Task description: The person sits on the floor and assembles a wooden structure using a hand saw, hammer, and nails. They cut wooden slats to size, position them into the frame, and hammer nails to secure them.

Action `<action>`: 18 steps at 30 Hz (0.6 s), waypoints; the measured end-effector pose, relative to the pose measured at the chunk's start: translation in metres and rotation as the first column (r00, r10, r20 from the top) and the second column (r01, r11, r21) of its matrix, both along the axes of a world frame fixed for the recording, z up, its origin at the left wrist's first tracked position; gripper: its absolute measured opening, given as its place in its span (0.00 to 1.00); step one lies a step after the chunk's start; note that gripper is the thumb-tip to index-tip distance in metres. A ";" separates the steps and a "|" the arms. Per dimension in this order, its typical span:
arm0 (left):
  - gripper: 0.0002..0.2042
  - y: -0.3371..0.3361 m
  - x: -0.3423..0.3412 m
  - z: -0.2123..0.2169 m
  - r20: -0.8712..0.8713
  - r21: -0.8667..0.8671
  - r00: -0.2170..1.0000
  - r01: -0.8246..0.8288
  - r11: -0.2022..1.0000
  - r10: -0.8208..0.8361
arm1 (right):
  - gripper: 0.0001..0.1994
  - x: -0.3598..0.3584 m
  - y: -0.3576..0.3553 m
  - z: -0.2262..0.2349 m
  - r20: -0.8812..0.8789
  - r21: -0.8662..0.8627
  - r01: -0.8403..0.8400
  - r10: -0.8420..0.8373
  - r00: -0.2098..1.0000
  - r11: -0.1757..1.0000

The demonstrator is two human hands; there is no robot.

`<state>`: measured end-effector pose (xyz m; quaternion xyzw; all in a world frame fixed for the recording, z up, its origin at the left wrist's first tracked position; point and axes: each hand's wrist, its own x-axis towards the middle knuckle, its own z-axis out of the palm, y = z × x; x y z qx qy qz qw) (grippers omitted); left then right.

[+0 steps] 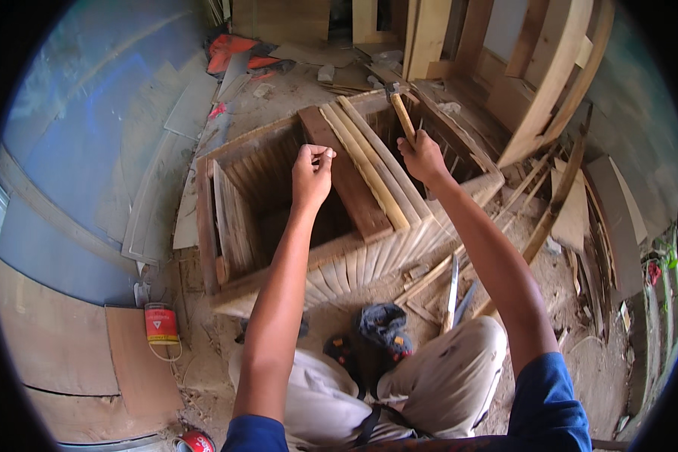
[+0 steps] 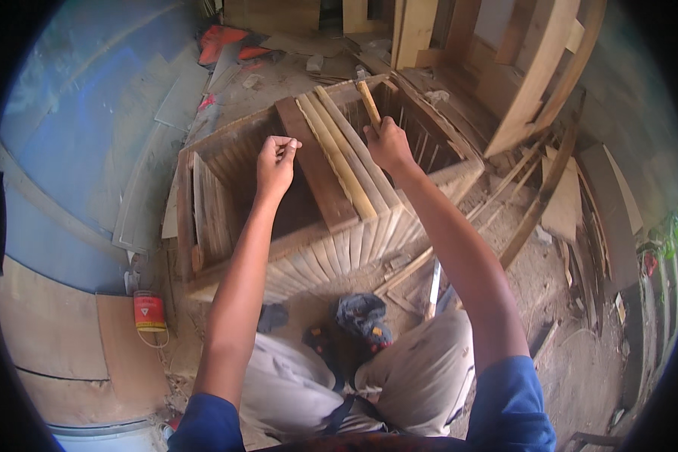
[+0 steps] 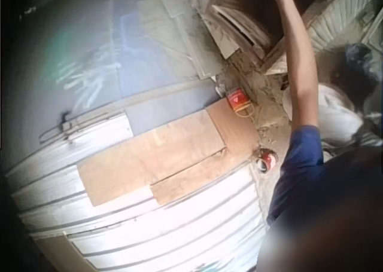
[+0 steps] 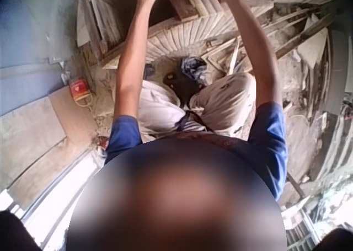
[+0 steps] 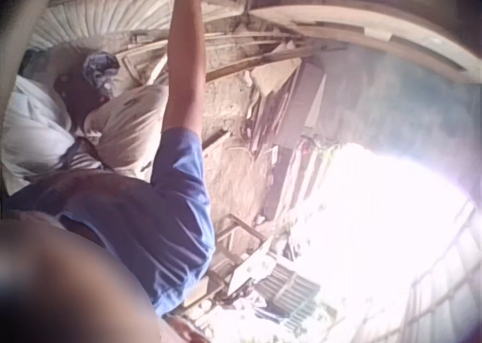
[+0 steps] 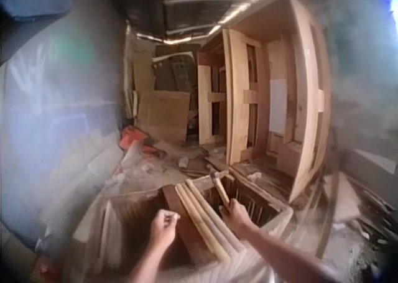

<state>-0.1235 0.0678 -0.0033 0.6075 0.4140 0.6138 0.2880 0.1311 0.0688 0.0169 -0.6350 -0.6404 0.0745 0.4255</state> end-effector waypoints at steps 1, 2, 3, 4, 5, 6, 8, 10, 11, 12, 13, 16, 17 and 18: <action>0.06 0.016 0.001 -0.002 0.003 -0.010 1.000 -0.014 1.000 0.014 | 0.22 -0.004 0.027 -0.005 0.006 -0.016 0.005 -0.005 1.000 1.000; 0.06 0.032 0.002 -0.002 -0.037 -0.042 0.998 -0.047 0.998 0.045 | 0.24 -0.007 0.055 -0.008 0.017 -0.028 0.015 -0.015 1.000 0.999; 0.06 0.050 0.004 -0.001 -0.063 -0.013 0.995 -0.084 0.996 0.083 | 0.30 -0.011 0.081 -0.011 -0.012 -0.054 -0.006 0.005 1.000 0.999; 0.06 0.066 0.006 0.000 -0.091 -0.023 0.990 -0.114 0.993 0.111 | 0.31 -0.015 0.103 -0.016 -0.014 -0.072 0.002 -0.003 1.000 0.997; 0.07 0.082 0.009 0.001 -0.071 -0.012 0.990 -0.126 0.992 0.124 | 0.32 -0.018 0.126 -0.019 -0.014 -0.087 0.013 -0.014 1.000 0.996; 0.08 0.098 0.010 0.002 -0.076 -0.002 0.986 -0.147 0.989 0.146 | 0.33 -0.021 0.145 -0.023 -0.012 -0.107 0.025 -0.026 1.000 0.994; 0.08 0.125 0.014 0.000 -0.091 -0.039 0.980 -0.181 0.983 0.177 | 0.33 -0.024 0.173 -0.033 0.003 -0.162 0.037 -0.037 0.999 0.986; 0.08 0.150 0.018 -0.004 -0.123 -0.029 0.973 -0.199 0.980 0.194 | 0.32 -0.023 0.188 -0.042 0.015 -0.204 -0.008 0.012 1.000 0.979; 0.08 0.164 0.019 -0.007 -0.143 -0.014 0.971 -0.193 0.981 0.189 | 0.31 -0.021 0.191 -0.046 -0.028 -0.247 -0.037 0.031 0.999 0.968; 0.08 0.177 0.020 -0.009 -0.158 -0.006 0.970 -0.186 0.982 0.183 | 0.31 -0.019 0.192 -0.049 -0.070 -0.287 -0.068 0.050 0.996 0.955; 0.08 0.189 0.022 -0.012 -0.135 -0.010 0.980 -0.152 0.988 0.149 | 0.30 -0.017 0.191 -0.051 -0.095 -0.336 -0.077 0.048 0.994 0.939; 0.08 0.226 0.027 -0.017 -0.143 -0.074 0.984 -0.119 0.990 0.108 | 0.30 -0.011 0.184 -0.051 -0.361 -0.398 -0.201 0.049 0.931 0.895; 0.06 0.235 0.028 -0.019 -0.206 -0.020 0.974 -0.103 0.994 0.097 | 0.31 -0.010 0.182 -0.049 -0.353 -0.405 -0.197 0.046 0.934 0.893; 0.06 0.242 0.031 -0.021 -0.199 -0.029 0.975 -0.102 0.994 0.094 | 0.31 -0.009 0.181 -0.048 -0.351 -0.428 -0.207 0.049 0.935 0.880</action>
